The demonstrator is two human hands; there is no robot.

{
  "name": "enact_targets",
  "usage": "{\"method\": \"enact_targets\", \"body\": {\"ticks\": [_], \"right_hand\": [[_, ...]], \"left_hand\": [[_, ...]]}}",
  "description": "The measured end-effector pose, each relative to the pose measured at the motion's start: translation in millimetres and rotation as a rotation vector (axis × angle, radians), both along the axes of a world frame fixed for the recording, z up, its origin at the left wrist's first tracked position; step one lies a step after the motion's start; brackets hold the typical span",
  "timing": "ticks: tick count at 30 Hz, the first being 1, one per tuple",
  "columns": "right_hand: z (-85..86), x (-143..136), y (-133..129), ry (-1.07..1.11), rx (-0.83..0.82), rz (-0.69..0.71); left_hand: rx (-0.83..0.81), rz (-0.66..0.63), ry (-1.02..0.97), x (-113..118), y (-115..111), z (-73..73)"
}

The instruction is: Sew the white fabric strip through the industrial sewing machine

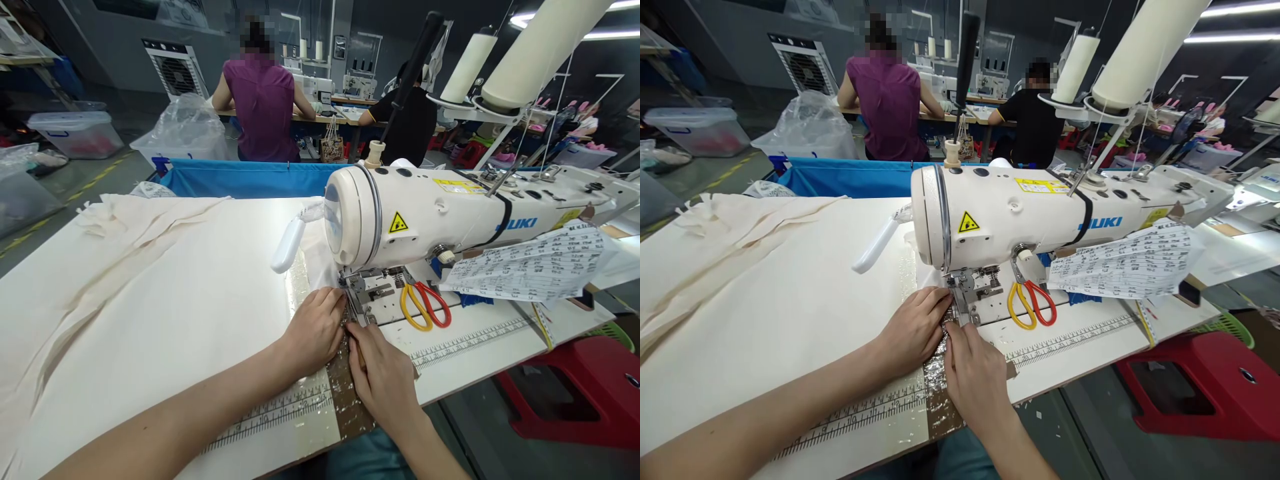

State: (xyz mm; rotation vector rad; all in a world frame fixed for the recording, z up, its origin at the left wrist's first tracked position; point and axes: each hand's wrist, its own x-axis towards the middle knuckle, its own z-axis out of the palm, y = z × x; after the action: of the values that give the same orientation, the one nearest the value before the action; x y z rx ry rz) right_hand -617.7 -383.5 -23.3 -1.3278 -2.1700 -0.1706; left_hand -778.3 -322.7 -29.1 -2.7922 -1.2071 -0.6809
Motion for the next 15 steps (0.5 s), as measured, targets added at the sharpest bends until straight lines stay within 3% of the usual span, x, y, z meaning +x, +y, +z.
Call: {"method": "enact_targets", "body": {"ticks": [9, 12, 15], "right_hand": [[-6.0, -8, -2, -0.173, 0.0, -0.094], [-3.3, -3, -6, -0.063, -0.009, -0.041], [-1.0, 22, -8, 0.081, 0.031, 0.028]], "left_hand": [[-0.025, 0.054, 0.025, -4, 7, 0.5], [-0.012, 0.06, 0.026, -7, 8, 1.5], [-0.012, 0.068, 0.009, -10, 10, 1.4]]}}
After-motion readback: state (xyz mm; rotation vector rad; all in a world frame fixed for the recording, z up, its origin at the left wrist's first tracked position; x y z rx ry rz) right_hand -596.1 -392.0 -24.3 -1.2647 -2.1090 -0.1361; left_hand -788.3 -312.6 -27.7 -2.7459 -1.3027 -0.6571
